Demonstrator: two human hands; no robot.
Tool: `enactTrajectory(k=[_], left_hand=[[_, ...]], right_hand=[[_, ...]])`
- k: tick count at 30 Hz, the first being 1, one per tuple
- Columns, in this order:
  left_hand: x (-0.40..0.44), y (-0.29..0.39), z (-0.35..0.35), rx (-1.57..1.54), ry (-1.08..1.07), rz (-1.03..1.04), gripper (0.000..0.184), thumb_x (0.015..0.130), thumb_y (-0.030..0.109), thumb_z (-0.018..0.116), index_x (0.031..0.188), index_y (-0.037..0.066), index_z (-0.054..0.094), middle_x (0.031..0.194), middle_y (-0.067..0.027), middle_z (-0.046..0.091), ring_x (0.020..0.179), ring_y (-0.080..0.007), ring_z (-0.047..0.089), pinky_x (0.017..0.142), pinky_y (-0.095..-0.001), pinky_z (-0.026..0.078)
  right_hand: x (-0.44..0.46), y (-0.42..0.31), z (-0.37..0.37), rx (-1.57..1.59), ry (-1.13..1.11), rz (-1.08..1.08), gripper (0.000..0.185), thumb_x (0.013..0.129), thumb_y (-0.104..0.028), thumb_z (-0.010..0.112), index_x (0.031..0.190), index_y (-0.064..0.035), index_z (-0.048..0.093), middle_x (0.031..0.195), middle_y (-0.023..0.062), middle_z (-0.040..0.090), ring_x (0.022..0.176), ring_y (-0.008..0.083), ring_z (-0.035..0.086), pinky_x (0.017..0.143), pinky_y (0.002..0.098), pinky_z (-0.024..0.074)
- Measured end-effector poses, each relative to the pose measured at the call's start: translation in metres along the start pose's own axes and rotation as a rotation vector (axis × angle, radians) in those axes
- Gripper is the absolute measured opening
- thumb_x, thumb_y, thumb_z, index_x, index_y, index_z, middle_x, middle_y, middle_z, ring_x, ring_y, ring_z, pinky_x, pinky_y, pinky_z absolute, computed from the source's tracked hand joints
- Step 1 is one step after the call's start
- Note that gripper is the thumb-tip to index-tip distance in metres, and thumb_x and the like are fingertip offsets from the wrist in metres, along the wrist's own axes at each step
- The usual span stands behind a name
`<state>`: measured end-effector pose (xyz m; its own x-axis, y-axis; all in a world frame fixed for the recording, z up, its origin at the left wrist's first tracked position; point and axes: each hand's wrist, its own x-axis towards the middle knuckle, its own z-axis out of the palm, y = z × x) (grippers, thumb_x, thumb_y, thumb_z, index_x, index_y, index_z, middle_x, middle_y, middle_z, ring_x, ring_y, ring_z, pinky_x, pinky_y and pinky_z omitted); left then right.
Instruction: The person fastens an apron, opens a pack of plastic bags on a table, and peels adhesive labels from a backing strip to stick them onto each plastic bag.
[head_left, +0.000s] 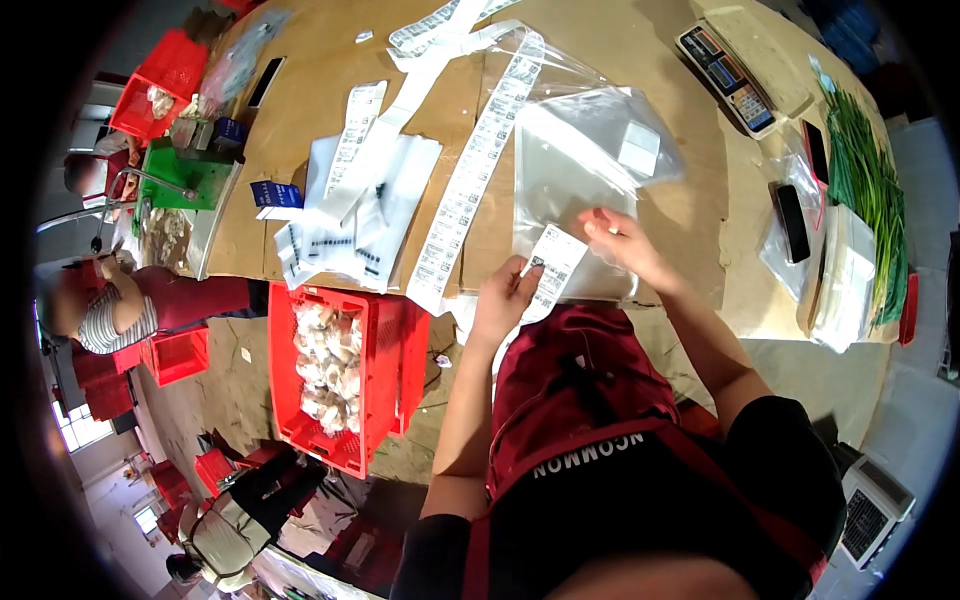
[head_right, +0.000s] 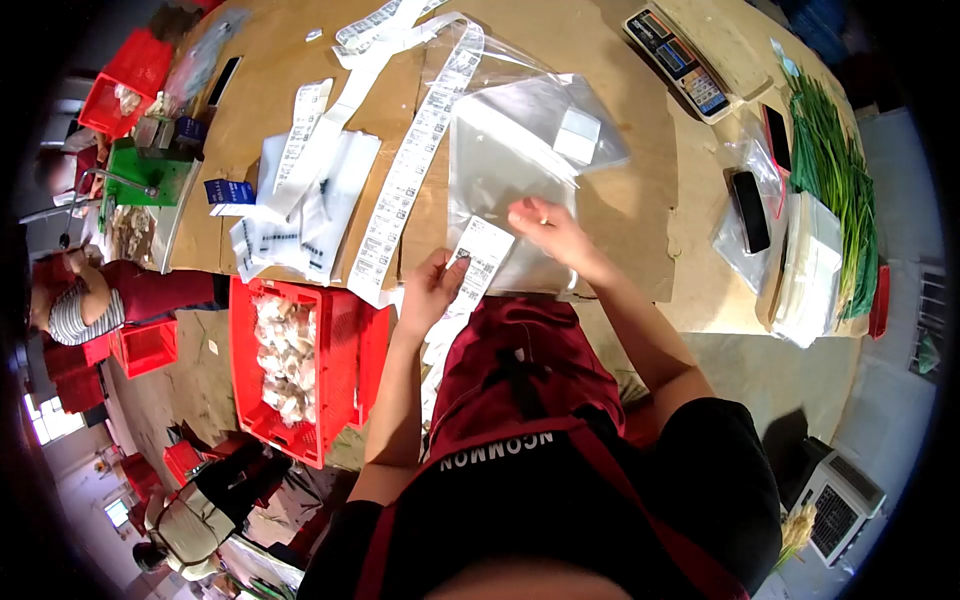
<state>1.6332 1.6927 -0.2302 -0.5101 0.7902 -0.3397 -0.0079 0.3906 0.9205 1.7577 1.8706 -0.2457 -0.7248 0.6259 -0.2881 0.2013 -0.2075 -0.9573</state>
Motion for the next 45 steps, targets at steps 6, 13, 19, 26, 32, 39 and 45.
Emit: enactTrajectory(k=[6,13,19,26,32,39,45], left_hand=[[0.007,-0.012,0.008,-0.084,-0.075,0.085,0.015,0.086,0.015,0.056,0.08,0.001,0.056,0.058,-0.0018,0.05,0.053,-0.0051,0.042,0.047,-0.0227,0.034],[-0.003,-0.004,-0.009,-0.054,-0.012,0.028,0.017,0.089,0.015,0.052,0.083,0.0,0.053,0.063,-0.0016,0.053,0.054,-0.0062,0.043,0.049,-0.0229,0.037],[-0.003,-0.019,-0.008,-0.164,0.123,0.293,0.017,0.085,0.007,0.055,0.071,0.002,0.046,0.057,0.0025,0.042,0.048,-0.002,0.035,0.04,-0.0202,0.028],[-0.002,-0.014,-0.002,-0.099,0.093,0.189,0.018,0.082,0.005,0.055,0.067,0.003,0.044,0.05,0.0041,0.035,0.047,-0.0029,0.031,0.041,-0.0216,0.025],[-0.007,-0.027,-0.003,-0.167,0.04,0.121,0.017,0.082,0.005,0.055,0.069,0.002,0.046,0.054,0.0026,0.039,0.049,-0.0024,0.033,0.042,-0.0216,0.026],[-0.019,-0.025,-0.003,-0.104,0.007,0.097,0.011,0.084,0.007,0.055,0.077,0.0,0.052,0.054,0.0022,0.041,0.048,-0.0038,0.034,0.042,-0.0226,0.028],[-0.016,-0.025,0.003,-0.157,-0.018,0.228,0.015,0.085,0.002,0.053,0.1,0.0,0.05,0.071,-0.0021,0.052,0.06,-0.0064,0.043,0.052,-0.0212,0.036]], right_hand=[[0.008,-0.01,-0.006,-0.412,-0.253,-0.185,0.012,0.073,-0.014,0.068,0.075,-0.0048,0.061,0.067,0.003,0.059,0.061,0.0094,0.055,0.058,0.0232,0.0394],[0.026,0.006,-0.023,-1.244,0.151,-0.429,0.026,0.067,-0.028,0.069,0.084,-0.0097,0.06,0.074,0.0087,0.061,0.075,0.0258,0.059,0.077,0.0372,0.0398],[0.01,0.008,-0.016,-1.214,-0.019,-1.009,0.02,0.07,-0.025,0.068,0.079,-0.0106,0.059,0.084,-0.0004,0.061,0.084,0.0197,0.057,0.082,0.0332,0.0355],[0.016,0.023,-0.02,-1.013,-0.093,-0.832,0.012,0.069,-0.015,0.065,0.069,-0.0113,0.054,0.078,-0.0027,0.055,0.083,0.0161,0.052,0.083,0.0326,0.0324],[0.013,0.03,-0.028,-1.048,-0.165,-0.827,0.01,0.071,-0.017,0.065,0.072,-0.0119,0.057,0.083,-0.0041,0.057,0.086,0.0151,0.052,0.084,0.0306,0.0332],[0.042,0.013,-0.048,-0.012,0.389,-0.099,0.01,0.082,-0.012,0.058,0.077,-0.0035,0.06,0.074,0.0045,0.057,0.07,0.0115,0.053,0.07,0.0242,0.0413],[-0.007,-0.045,-0.021,-0.519,0.268,-0.618,0.017,0.083,-0.018,0.06,0.087,-0.0016,0.061,0.078,0.007,0.06,0.072,0.0119,0.054,0.064,0.0243,0.0436]])
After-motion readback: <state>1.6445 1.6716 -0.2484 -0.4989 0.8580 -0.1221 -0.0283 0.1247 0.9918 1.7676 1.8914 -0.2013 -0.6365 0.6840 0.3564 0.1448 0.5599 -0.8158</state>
